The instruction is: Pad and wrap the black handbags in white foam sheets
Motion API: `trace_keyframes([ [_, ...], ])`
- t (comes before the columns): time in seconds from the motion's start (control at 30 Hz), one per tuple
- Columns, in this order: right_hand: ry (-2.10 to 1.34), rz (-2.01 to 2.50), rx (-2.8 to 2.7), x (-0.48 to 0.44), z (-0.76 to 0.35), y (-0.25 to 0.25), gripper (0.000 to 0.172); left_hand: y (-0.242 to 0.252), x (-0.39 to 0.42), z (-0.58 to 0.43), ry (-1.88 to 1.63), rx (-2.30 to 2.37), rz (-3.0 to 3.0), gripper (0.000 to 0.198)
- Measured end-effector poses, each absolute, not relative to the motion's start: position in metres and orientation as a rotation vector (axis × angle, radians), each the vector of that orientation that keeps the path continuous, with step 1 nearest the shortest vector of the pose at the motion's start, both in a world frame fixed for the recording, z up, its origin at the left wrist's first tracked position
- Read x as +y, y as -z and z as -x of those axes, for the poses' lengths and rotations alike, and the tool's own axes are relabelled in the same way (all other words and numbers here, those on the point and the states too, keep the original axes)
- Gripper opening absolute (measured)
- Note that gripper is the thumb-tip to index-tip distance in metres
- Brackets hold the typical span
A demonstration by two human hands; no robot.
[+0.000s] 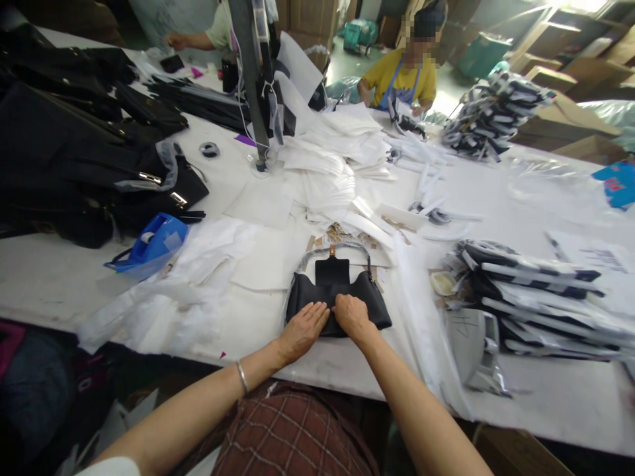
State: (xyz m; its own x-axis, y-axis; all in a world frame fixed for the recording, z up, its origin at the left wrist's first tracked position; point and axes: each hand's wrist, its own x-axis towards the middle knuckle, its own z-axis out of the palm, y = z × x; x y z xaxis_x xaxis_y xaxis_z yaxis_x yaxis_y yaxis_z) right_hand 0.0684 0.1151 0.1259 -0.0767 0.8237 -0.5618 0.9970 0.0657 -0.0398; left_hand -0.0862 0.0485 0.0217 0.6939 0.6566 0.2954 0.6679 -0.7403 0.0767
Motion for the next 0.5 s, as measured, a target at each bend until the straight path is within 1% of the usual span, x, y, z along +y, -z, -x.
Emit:
trace_keyframes([
  [0.1, 0.690, -1.789, 2.071, 0.115, -0.104, -0.133, 0.033, -0.028, 0.051, 0.090, 0.496, -1.098, 2.914, 0.041],
  [0.13, 0.704, -1.760, 2.159, 0.113, -0.118, -0.135, 0.038, -0.031, 0.055, 0.094, 0.490, -1.080, 2.949, 0.041],
  [0.17, 0.700, -1.716, 2.255, 0.109, -0.132, -0.136, 0.047, -0.035, 0.059, 0.099, 0.477, -1.050, 2.993, 0.040],
  [0.23, 0.654, -1.603, 2.399, 0.099, -0.150, -0.133, 0.073, -0.043, 0.070, 0.112, 0.428, -0.968, 3.094, 0.040],
  [0.27, 0.620, -1.558, 2.421, 0.092, -0.154, -0.129, 0.082, -0.047, 0.076, 0.119, 0.394, -0.928, 3.139, 0.040],
  [0.3, 0.582, -1.531, 2.428, 0.086, -0.154, -0.124, 0.087, -0.050, 0.082, 0.124, 0.355, -0.902, 3.175, 0.041],
  [0.33, 0.539, -1.518, 2.437, 0.080, -0.151, -0.118, 0.088, -0.054, 0.086, 0.128, 0.315, -0.894, 3.197, 0.043],
  [0.5, 0.349, -1.467, 2.578, 0.066, -0.122, -0.087, 0.082, -0.064, 0.088, 0.111, 0.128, -1.055, 3.140, 0.051],
])
